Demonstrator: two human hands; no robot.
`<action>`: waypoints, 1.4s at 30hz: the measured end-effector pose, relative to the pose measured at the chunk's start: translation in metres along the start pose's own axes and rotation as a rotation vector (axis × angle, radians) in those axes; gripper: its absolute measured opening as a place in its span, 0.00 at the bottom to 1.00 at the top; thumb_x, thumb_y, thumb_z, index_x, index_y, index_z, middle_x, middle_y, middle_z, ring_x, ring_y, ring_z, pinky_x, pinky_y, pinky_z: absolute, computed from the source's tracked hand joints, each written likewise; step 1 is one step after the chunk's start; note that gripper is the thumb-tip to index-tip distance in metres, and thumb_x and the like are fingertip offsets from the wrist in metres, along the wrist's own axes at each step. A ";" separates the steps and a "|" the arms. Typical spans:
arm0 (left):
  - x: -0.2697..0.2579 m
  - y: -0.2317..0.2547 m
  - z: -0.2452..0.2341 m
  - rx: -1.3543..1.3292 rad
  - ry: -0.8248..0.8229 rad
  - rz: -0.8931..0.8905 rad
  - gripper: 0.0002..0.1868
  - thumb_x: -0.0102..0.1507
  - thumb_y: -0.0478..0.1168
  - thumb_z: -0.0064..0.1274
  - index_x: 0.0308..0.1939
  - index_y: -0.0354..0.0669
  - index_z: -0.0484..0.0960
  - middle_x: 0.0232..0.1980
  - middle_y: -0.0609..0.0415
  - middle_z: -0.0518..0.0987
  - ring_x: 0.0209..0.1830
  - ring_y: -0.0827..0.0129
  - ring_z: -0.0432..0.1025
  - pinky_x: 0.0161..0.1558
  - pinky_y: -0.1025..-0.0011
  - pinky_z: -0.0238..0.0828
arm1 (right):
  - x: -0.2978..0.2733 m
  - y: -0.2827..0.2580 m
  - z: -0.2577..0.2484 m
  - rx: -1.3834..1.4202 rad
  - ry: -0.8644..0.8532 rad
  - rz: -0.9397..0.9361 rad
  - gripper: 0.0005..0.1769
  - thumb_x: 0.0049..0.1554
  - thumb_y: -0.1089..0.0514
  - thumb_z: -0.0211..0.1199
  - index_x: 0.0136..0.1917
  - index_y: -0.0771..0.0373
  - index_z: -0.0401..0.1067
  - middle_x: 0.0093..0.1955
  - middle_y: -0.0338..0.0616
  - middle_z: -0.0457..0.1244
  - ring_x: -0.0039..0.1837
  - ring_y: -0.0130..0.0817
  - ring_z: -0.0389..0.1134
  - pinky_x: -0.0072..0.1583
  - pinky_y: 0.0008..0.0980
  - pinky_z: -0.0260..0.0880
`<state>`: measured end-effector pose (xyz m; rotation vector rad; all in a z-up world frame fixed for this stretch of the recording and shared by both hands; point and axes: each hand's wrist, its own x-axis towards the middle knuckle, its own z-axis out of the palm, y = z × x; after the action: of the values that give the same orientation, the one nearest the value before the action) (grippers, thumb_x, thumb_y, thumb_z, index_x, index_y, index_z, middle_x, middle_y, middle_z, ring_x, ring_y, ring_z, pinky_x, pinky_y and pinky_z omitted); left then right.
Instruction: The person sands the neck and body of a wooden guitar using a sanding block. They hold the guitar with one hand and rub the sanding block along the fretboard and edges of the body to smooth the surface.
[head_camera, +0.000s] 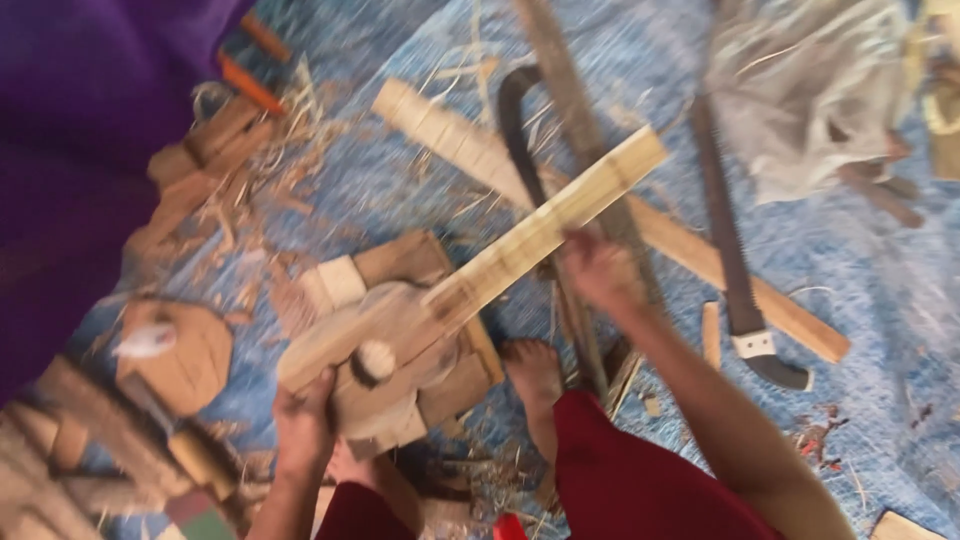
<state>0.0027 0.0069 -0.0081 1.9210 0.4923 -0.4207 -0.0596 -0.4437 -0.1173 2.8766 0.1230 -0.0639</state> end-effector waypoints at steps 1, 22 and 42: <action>-0.002 0.002 -0.001 -0.051 -0.003 -0.064 0.24 0.62 0.41 0.56 0.60 0.35 0.77 0.57 0.45 0.81 0.57 0.61 0.74 0.61 0.65 0.69 | 0.009 0.010 -0.015 0.403 -0.207 0.422 0.31 0.64 0.40 0.45 0.61 0.70 0.67 0.41 0.56 0.66 0.38 0.50 0.66 0.35 0.47 0.65; 0.009 -0.026 0.009 -0.480 0.023 -0.167 0.26 0.56 0.39 0.63 0.58 0.42 0.75 0.55 0.46 0.81 0.53 0.57 0.77 0.57 0.59 0.79 | 0.014 -0.011 -0.060 0.642 -0.493 0.447 0.22 0.70 0.45 0.38 0.67 0.47 0.69 0.31 0.35 0.64 0.34 0.32 0.66 0.56 0.42 0.73; 0.003 -0.010 0.007 -0.358 0.017 -0.163 0.25 0.58 0.40 0.62 0.58 0.40 0.76 0.54 0.47 0.82 0.52 0.63 0.76 0.56 0.65 0.77 | -0.001 0.007 -0.024 0.503 -0.498 0.517 0.33 0.71 0.41 0.33 0.30 0.52 0.63 0.23 0.32 0.51 0.25 0.27 0.52 0.29 0.28 0.60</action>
<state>-0.0007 0.0048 -0.0199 1.5459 0.6896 -0.3921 -0.0592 -0.4439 -0.0925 3.1525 -0.8320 -0.7977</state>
